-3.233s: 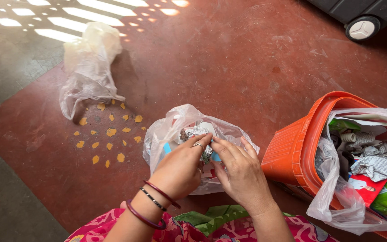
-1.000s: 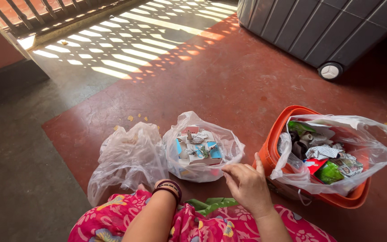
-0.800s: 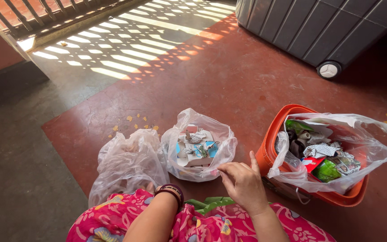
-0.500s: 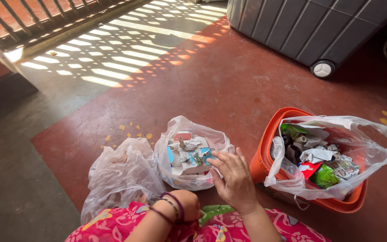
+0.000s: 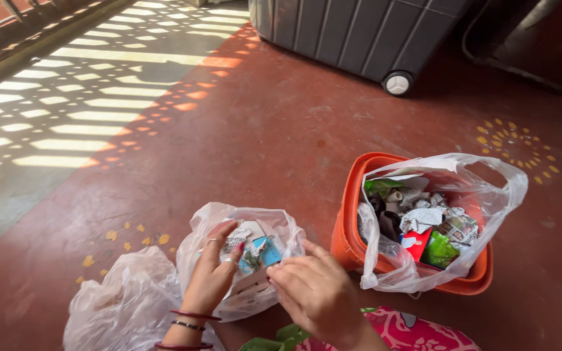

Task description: The person sits on the floor and sorts through a plastic bag of mixed waste, separating foil wrappers and small boxes into a second bag. They repeatedly pick up items, crumple them, and transfer them between bags.

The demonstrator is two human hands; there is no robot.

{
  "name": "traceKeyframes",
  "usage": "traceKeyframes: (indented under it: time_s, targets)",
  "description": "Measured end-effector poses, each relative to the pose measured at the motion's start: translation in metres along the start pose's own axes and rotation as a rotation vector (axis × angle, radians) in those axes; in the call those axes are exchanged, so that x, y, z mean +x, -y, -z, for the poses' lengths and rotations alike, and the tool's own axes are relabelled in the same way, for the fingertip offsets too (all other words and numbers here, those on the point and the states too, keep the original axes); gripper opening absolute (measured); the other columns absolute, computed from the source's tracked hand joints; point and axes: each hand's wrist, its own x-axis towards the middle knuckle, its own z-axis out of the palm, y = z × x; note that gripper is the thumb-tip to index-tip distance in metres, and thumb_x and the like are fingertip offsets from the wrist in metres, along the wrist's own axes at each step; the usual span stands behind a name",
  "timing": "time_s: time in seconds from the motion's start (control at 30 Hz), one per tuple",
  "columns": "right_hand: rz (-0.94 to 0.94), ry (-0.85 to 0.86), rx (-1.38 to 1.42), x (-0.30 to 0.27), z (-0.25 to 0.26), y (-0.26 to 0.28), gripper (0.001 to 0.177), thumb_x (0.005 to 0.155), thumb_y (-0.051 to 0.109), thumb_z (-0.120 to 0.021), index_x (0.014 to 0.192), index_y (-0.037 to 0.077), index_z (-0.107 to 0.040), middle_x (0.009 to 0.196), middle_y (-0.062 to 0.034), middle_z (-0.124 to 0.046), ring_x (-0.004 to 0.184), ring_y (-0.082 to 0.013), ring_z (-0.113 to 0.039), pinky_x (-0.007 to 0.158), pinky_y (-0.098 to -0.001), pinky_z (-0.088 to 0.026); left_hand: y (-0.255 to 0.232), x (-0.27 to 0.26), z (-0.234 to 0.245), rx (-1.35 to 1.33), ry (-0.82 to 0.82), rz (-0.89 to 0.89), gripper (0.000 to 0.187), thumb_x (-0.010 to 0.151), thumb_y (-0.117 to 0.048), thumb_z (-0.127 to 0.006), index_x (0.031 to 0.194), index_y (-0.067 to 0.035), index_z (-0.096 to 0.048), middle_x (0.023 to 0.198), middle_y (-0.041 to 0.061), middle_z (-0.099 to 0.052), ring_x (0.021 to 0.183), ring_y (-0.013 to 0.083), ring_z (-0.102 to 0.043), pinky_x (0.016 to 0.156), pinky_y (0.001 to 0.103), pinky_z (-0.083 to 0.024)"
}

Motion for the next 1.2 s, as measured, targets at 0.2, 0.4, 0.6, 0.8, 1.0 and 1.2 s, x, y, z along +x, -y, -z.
traceKeyframes:
  time_s: [0.2,0.4,0.6,0.8,1.0,1.2]
  targets:
    - [-0.405,-0.203,-0.403,0.023,0.084,-0.055,0.014,0.099,0.013,-0.067,0.113,0.012,-0.072,0.112,-0.0079,-0.078,0.101,-0.0277,-0.073,0.09,-0.0419,-0.057,0.002,0.002,0.004,-0.182,0.055,0.344,0.052,0.091,-0.017,-0.06,0.143,-0.016,-0.057,0.146,0.005,-0.063,0.131,0.019,-0.06,0.107,0.035,-0.043]
    - [-0.857,0.605,-0.607,0.026,0.1,-0.118,0.068,0.068,0.051,-0.088,0.125,0.019,-0.072,0.098,-0.0113,-0.076,0.102,-0.0262,-0.07,0.093,-0.0441,-0.051,-0.004,-0.001,-0.005,-0.281,0.166,0.321,0.052,0.092,-0.015,-0.062,0.144,-0.016,-0.056,0.146,0.01,-0.063,0.134,0.0221,-0.058,0.109,0.037,-0.044]
    - [-0.838,0.276,-0.569,0.002,0.079,-0.114,0.029,0.083,0.04,-0.078,0.107,0.024,-0.081,0.082,-0.0069,-0.078,0.096,-0.0219,-0.067,0.097,-0.041,-0.034,-0.002,-0.003,-0.008,-0.221,0.228,0.42,0.051,0.091,-0.014,-0.06,0.142,-0.017,-0.058,0.146,0.006,-0.061,0.134,0.0204,-0.059,0.111,0.037,-0.045]
    - [-0.502,-0.125,-0.587,-0.001,0.101,-0.111,0.027,0.089,0.023,-0.071,0.111,0.008,-0.072,0.101,-0.0114,-0.075,0.097,-0.0329,-0.065,0.091,-0.0475,-0.042,0.003,0.005,-0.008,-0.322,0.212,0.369,0.049,0.091,-0.012,-0.058,0.14,-0.012,-0.061,0.143,0.009,-0.065,0.135,0.0209,-0.059,0.11,0.036,-0.044]
    - [-0.55,-0.493,0.03,-0.009,0.088,-0.116,0.019,0.119,0.021,-0.052,0.128,0.004,-0.049,0.112,-0.0109,-0.074,0.097,-0.0231,-0.074,0.091,-0.037,-0.057,0.002,0.005,-0.008,-0.375,0.194,0.513,0.044,0.094,-0.017,-0.06,0.138,-0.014,-0.063,0.136,0.008,-0.07,0.128,0.0208,-0.063,0.106,0.035,-0.046]
    - [-0.504,-0.736,0.576,-0.006,0.076,-0.084,0.017,0.118,0.018,-0.046,0.131,0.007,-0.044,0.114,-0.0199,-0.072,0.097,-0.0257,-0.076,0.091,-0.0393,-0.062,-0.006,0.006,-0.012,-0.41,0.201,0.503,0.045,0.097,-0.028,-0.06,0.139,-0.011,-0.064,0.137,0.011,-0.069,0.13,0.021,-0.059,0.108,0.034,-0.043]
